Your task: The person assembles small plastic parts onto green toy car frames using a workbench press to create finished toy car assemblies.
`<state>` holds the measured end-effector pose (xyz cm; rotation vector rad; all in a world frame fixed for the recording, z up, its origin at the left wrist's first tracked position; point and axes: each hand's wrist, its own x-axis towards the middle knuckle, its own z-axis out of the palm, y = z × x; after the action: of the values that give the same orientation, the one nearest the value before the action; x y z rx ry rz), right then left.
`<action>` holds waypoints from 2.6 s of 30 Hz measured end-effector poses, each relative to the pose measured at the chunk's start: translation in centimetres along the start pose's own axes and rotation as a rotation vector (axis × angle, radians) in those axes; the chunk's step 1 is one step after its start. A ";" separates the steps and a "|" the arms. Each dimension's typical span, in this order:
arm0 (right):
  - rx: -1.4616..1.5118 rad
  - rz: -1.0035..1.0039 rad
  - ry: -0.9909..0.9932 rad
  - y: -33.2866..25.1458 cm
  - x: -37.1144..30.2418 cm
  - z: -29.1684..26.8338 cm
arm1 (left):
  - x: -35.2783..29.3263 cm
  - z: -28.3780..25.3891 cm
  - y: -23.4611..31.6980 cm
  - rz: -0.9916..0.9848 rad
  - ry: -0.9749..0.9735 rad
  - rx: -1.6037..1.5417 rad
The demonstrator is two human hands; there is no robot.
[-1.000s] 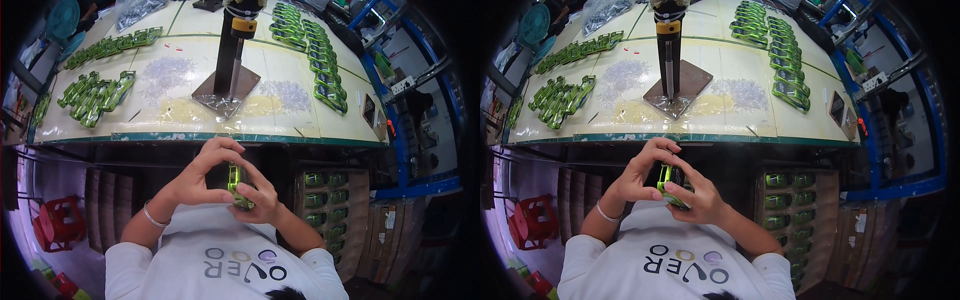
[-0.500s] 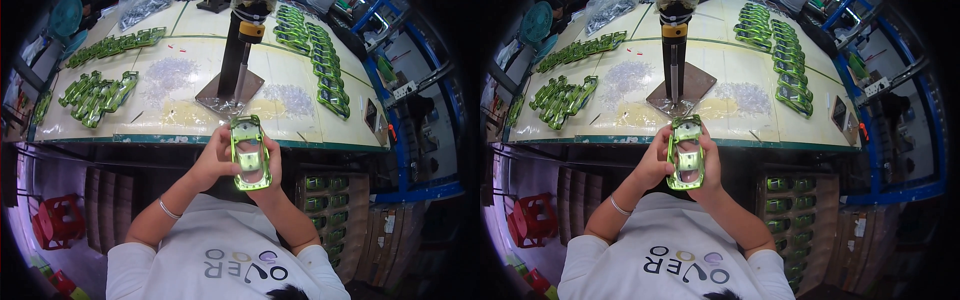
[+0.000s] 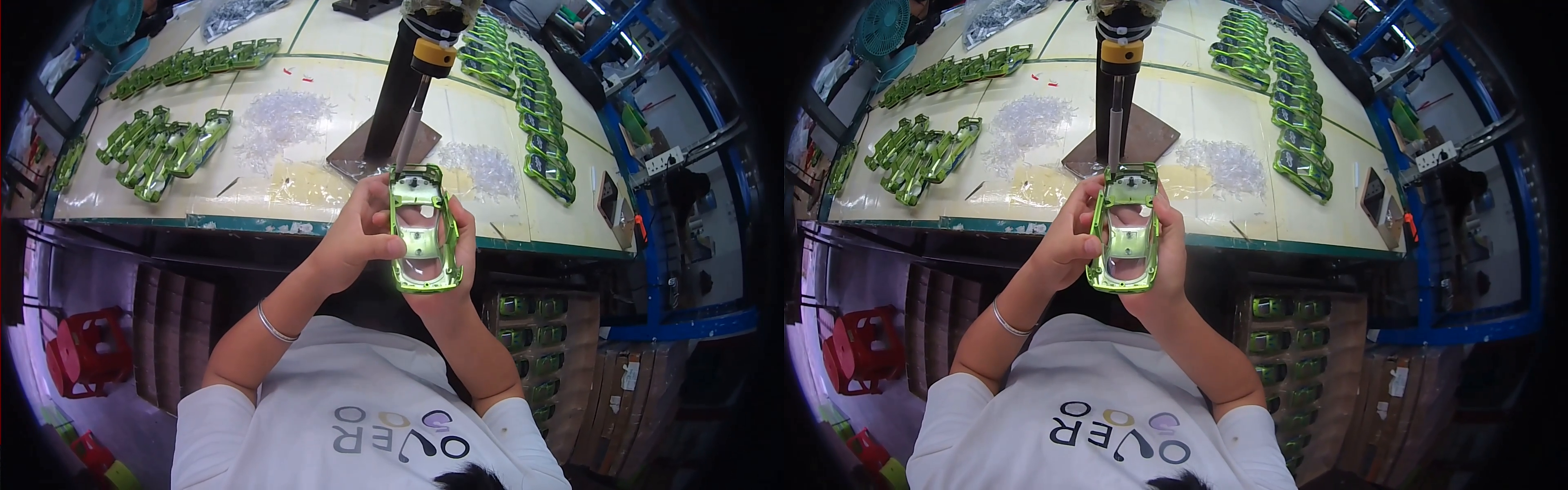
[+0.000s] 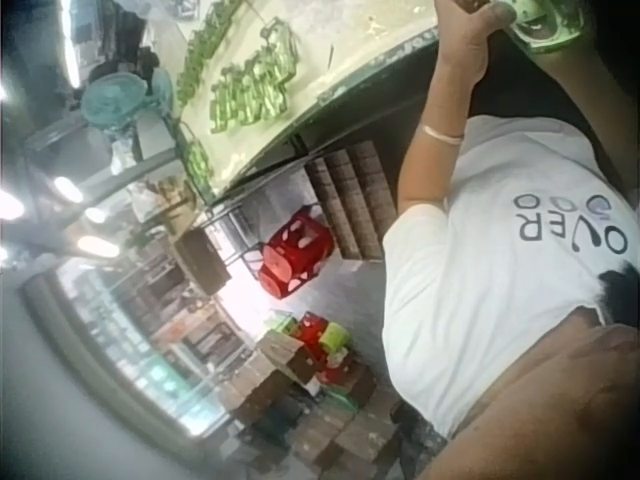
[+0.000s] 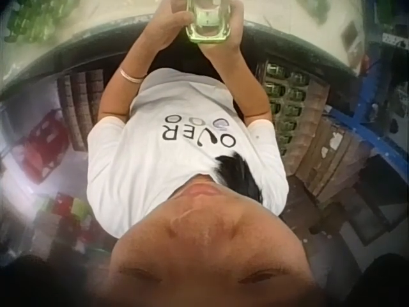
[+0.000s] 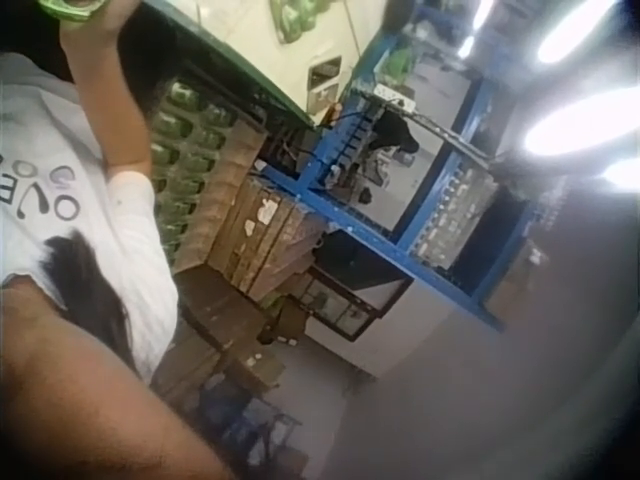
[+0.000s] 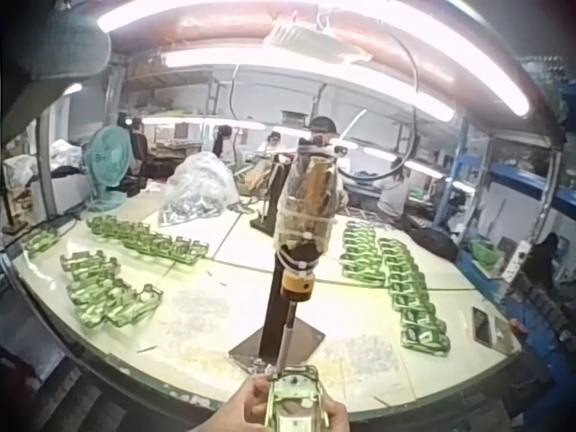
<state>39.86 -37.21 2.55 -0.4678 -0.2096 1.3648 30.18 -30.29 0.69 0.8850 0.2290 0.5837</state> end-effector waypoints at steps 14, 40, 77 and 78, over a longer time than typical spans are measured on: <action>0.109 0.057 -0.074 -0.3 -0.5 0.5 | 0.1 0.7 0.7 -0.012 0.014 -0.005; -0.031 0.115 -0.116 -1.6 0.5 -2.3 | 0.6 2.6 -1.3 0.097 0.201 0.250; 0.351 0.476 -0.342 -2.8 1.9 -3.2 | -2.5 2.7 -1.4 0.385 0.069 0.548; 0.351 0.477 -0.342 -2.8 1.9 -3.1 | -2.5 2.7 -1.3 0.385 0.070 0.549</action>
<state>44.04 -36.37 0.76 0.0216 -0.1360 1.9051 29.75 -34.14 1.20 1.4585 0.2904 0.9334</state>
